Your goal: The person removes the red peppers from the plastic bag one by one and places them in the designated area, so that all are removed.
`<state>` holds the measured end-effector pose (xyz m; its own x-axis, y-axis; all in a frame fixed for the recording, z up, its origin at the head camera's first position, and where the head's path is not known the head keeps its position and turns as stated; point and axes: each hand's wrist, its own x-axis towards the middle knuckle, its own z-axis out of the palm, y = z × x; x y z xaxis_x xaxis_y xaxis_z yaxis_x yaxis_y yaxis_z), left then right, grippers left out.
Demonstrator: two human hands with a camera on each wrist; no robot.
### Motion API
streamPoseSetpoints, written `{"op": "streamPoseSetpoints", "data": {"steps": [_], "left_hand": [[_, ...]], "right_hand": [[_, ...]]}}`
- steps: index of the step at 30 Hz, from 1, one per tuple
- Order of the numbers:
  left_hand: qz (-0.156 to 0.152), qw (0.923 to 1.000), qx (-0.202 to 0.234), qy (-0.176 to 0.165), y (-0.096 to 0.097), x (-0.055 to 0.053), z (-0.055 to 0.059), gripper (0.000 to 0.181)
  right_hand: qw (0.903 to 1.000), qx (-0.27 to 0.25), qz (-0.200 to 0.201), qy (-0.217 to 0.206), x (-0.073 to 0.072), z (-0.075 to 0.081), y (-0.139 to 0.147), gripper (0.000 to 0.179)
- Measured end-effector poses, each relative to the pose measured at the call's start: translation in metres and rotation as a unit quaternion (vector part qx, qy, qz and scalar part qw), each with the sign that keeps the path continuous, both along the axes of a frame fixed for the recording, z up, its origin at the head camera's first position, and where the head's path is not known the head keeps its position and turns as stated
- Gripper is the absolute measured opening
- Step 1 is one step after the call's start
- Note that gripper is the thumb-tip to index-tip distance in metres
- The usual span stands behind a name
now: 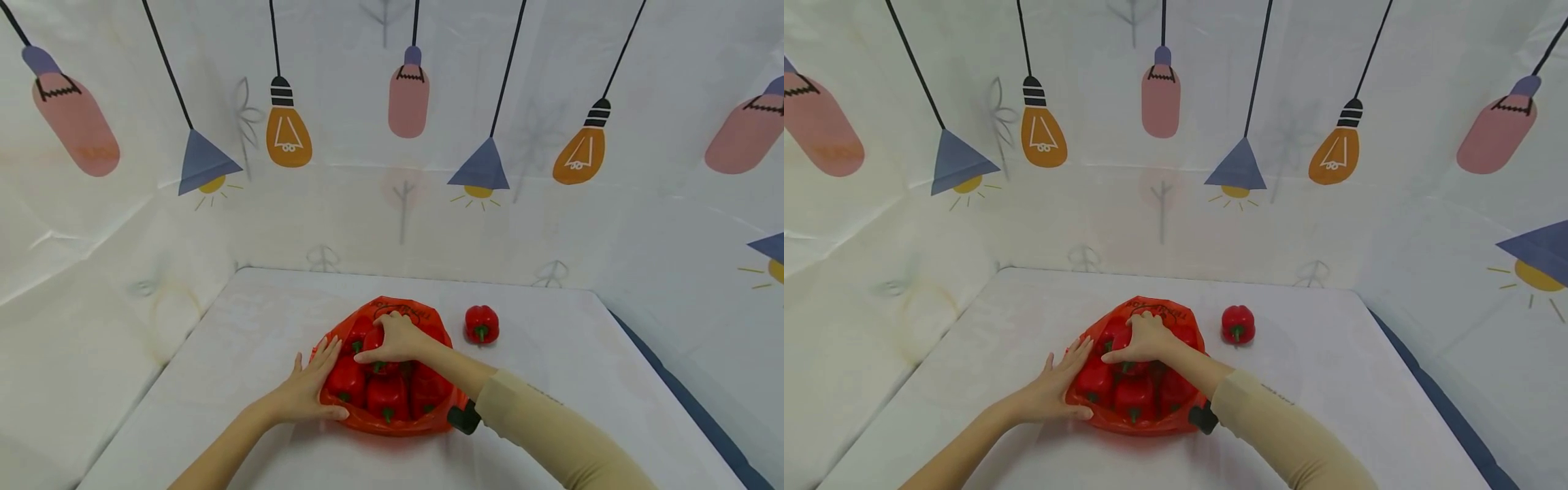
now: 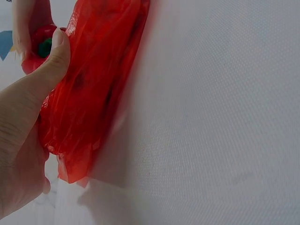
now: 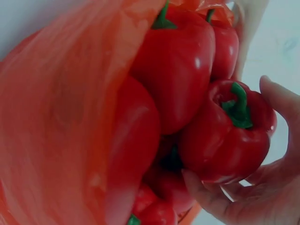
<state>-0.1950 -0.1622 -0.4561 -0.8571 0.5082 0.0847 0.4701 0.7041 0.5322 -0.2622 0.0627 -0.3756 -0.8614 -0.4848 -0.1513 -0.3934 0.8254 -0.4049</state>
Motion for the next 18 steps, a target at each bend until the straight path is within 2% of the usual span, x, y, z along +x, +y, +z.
{"op": "streamPoseSetpoints", "data": {"steps": [4, 10, 18], "left_hand": [[0.001, 1.0, -0.001, 0.003, 0.0005, -0.0006, -0.0011, 0.117], [0.003, 1.0, -0.004, 0.002, 0.0011, -0.0003, -0.0004, 0.117], [0.003, 1.0, -0.005, -0.007, 0.0017, 0.0003, 0.0016, 0.117]], "right_hand": [[0.9999, -0.01, 0.003, 0.01, 0.0014, -0.0029, -0.0003, 0.081], [0.9993, -0.036, -0.004, 0.001, 0.0039, -0.0031, -0.0002, 0.081], [0.9988, -0.048, 0.003, 0.006, 0.0051, -0.0022, 0.0004, 0.074]]}}
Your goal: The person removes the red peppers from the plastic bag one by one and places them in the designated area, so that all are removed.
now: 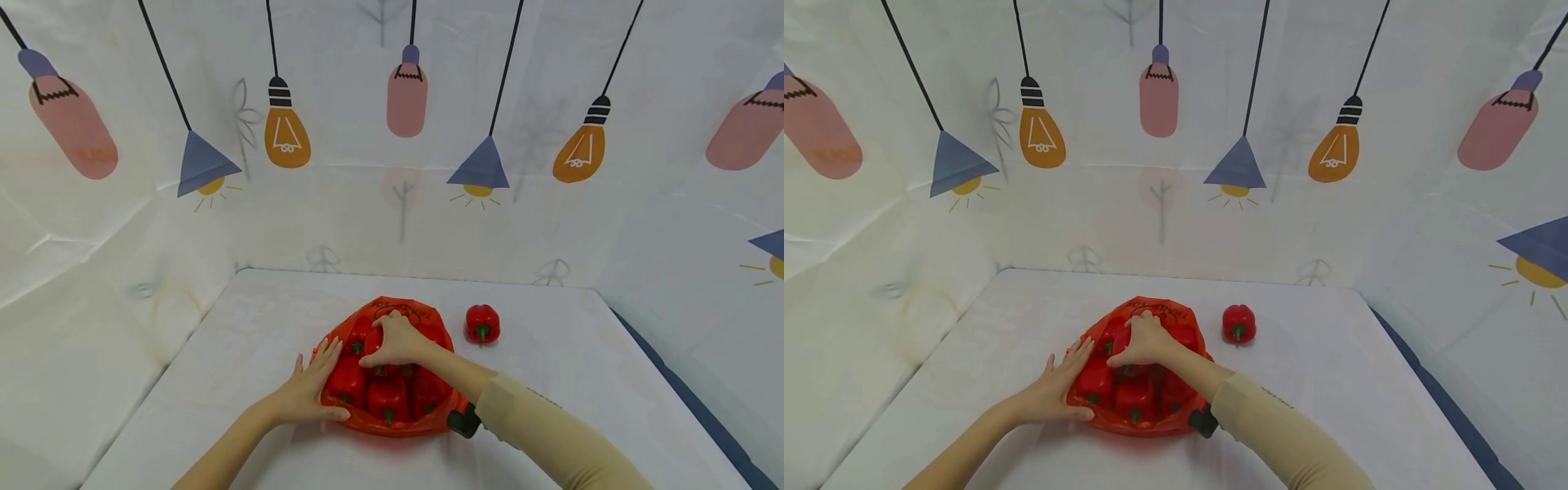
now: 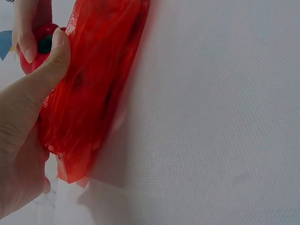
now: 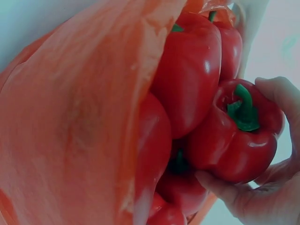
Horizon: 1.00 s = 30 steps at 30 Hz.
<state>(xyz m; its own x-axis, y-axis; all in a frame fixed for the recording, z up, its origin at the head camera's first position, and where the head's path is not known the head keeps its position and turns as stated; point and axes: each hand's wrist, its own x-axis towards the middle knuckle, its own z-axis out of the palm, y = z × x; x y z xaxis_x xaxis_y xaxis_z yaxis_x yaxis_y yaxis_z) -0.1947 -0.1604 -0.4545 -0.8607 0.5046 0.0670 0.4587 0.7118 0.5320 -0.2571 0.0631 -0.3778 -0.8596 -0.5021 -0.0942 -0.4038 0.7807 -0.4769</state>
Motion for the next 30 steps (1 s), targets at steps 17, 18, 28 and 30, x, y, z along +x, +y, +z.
{"op": "streamPoseSetpoints", "data": {"steps": [17, 18, 28, 30], "left_hand": [[0.0, 1.0, -0.003, 0.007, -0.002, 0.001, -0.002, 0.116], [0.0, 1.0, -0.003, 0.008, -0.002, 0.001, -0.002, 0.116], [0.002, 1.0, 0.001, -0.002, -0.001, 0.002, -0.004, 0.116], [0.002, 1.0, 0.002, -0.002, -0.001, 0.002, -0.003, 0.116]], "right_hand": [[0.9928, -0.043, 0.043, 0.103, 0.005, -0.011, 0.011, 0.077], [0.9917, -0.051, 0.043, 0.11, 0.006, -0.01, 0.012, 0.077], [0.9631, -0.11, 0.087, 0.23, 0.009, -0.008, 0.025, 0.077], [0.9523, -0.123, 0.101, 0.261, 0.009, -0.006, 0.028, 0.077]]}}
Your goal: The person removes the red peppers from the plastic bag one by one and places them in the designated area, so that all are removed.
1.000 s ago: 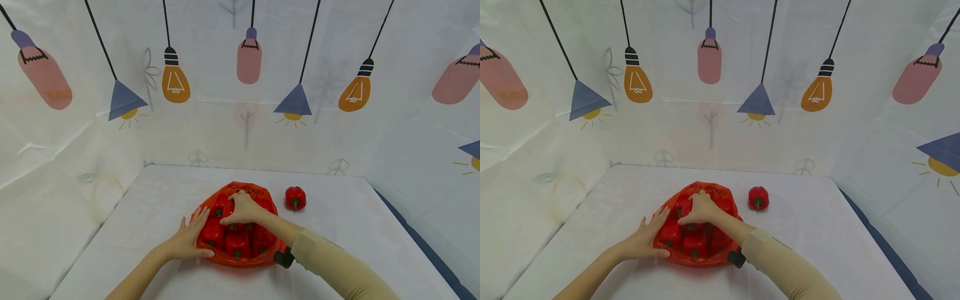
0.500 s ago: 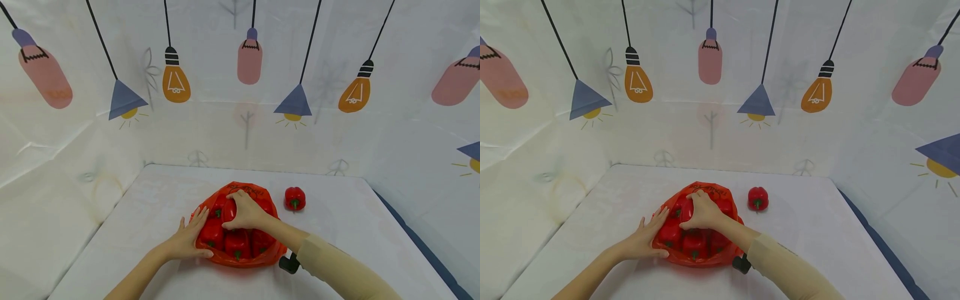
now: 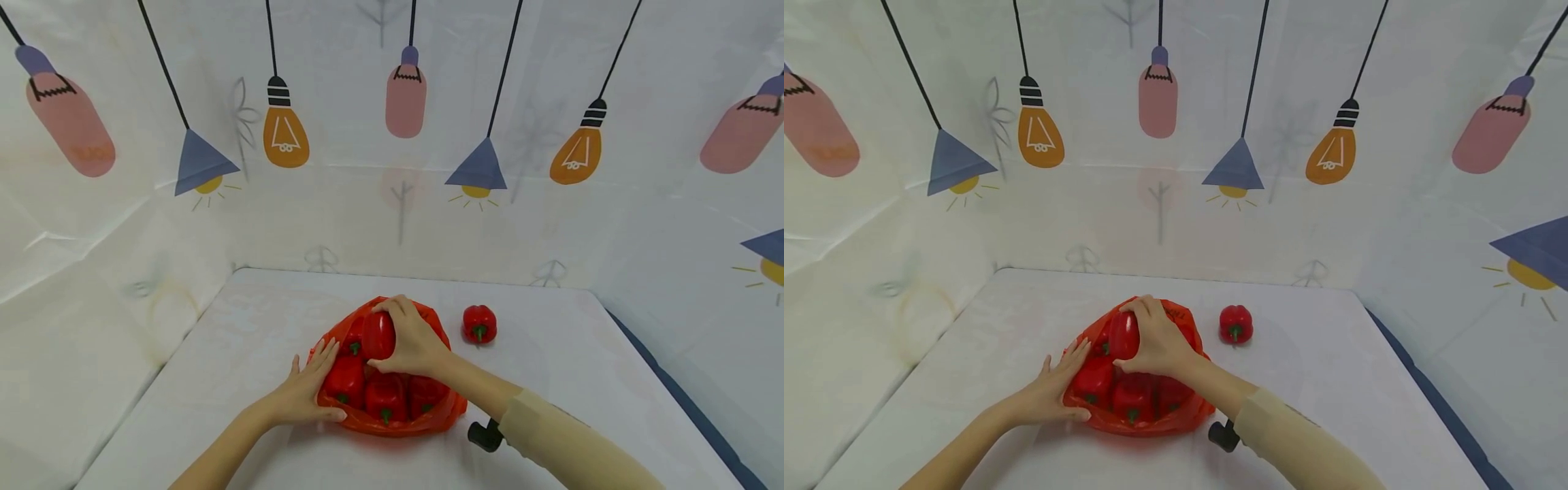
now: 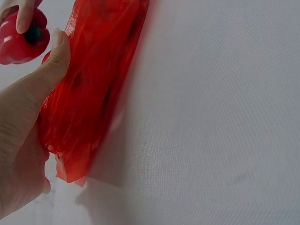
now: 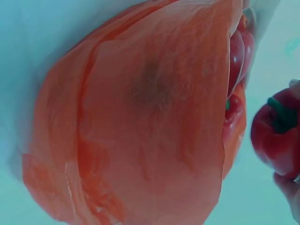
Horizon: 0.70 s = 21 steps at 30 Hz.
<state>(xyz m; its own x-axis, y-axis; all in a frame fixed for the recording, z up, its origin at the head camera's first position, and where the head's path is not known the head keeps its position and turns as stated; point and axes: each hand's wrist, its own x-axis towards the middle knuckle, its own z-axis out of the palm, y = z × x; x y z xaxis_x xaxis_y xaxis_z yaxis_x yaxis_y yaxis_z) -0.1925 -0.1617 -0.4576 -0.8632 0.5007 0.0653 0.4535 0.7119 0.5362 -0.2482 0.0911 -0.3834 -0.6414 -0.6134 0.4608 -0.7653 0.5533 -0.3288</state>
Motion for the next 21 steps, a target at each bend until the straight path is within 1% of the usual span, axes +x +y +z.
{"op": "streamPoseSetpoints", "data": {"steps": [5, 9, 14, 21], "left_hand": [[-0.001, 1.0, 0.002, -0.002, 0.0, 0.0, 0.001, 0.116], [0.002, 1.0, 0.002, -0.001, -0.001, 0.0, 0.001, 0.116], [0.002, 1.0, 0.0, 0.002, -0.001, 0.0, 0.001, 0.117], [0.001, 1.0, -0.001, -0.002, -0.002, 0.0, -0.001, 0.117]], "right_hand": [[0.9973, -0.025, 0.025, 0.065, -0.001, 0.003, 0.005, 0.079], [0.9939, -0.036, 0.037, 0.098, 0.001, 0.008, 0.008, 0.081], [0.9912, -0.048, 0.05, 0.113, 0.004, 0.014, 0.013, 0.082], [0.9902, -0.059, 0.05, 0.116, 0.005, 0.023, 0.02, 0.082]]}}
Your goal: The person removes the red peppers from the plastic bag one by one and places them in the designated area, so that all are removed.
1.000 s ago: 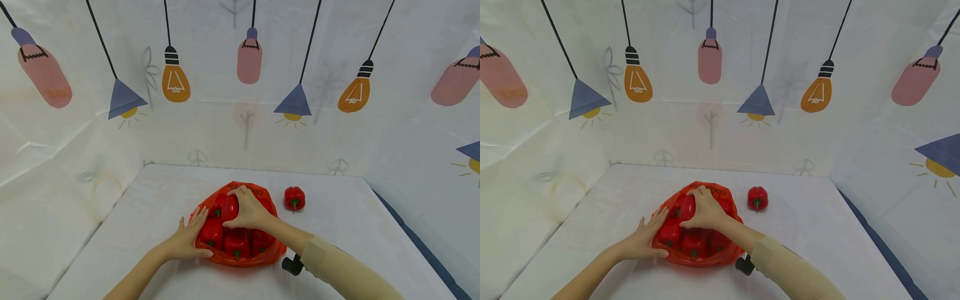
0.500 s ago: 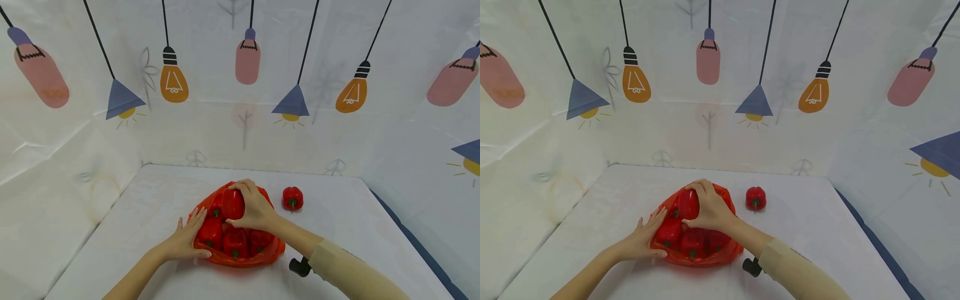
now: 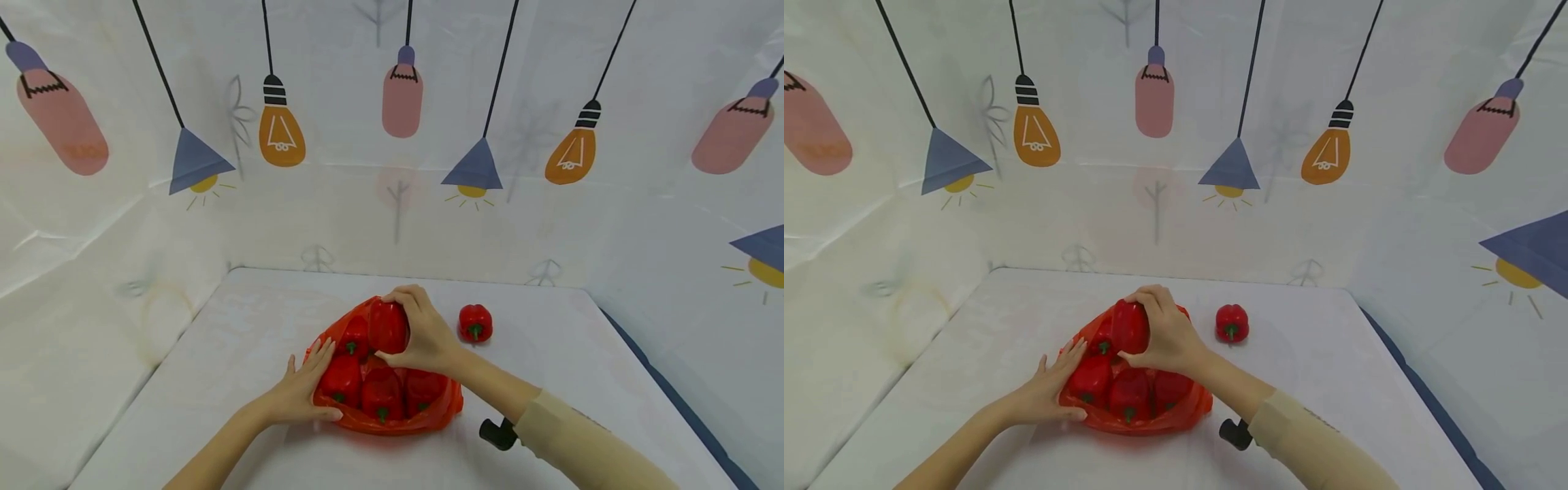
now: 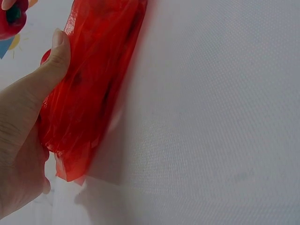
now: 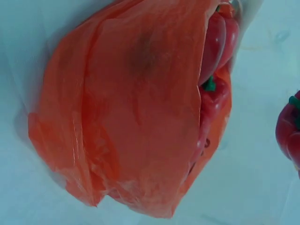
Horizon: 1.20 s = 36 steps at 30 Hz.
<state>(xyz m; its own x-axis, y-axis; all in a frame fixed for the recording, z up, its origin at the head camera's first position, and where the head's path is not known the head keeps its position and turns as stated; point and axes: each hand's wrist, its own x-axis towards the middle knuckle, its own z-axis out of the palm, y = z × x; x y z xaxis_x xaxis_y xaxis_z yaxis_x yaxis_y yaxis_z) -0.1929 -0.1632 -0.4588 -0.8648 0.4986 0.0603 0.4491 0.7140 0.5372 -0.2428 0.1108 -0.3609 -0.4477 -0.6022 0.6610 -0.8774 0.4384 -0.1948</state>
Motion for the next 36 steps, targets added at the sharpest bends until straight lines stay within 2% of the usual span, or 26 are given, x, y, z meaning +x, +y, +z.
{"op": "streamPoseSetpoints", "data": {"steps": [15, 36], "left_hand": [[-0.001, 1.0, -0.002, 0.001, -0.001, 0.0, -0.001, 0.118], [-0.001, 1.0, 0.002, 0.006, 0.0, 0.001, -0.001, 0.118]], "right_hand": [[0.9999, -0.01, -0.011, 0.004, 0.002, 0.021, 0.02, 0.084], [0.9972, -0.065, 0.002, 0.038, -0.002, 0.033, 0.05, 0.083]]}}
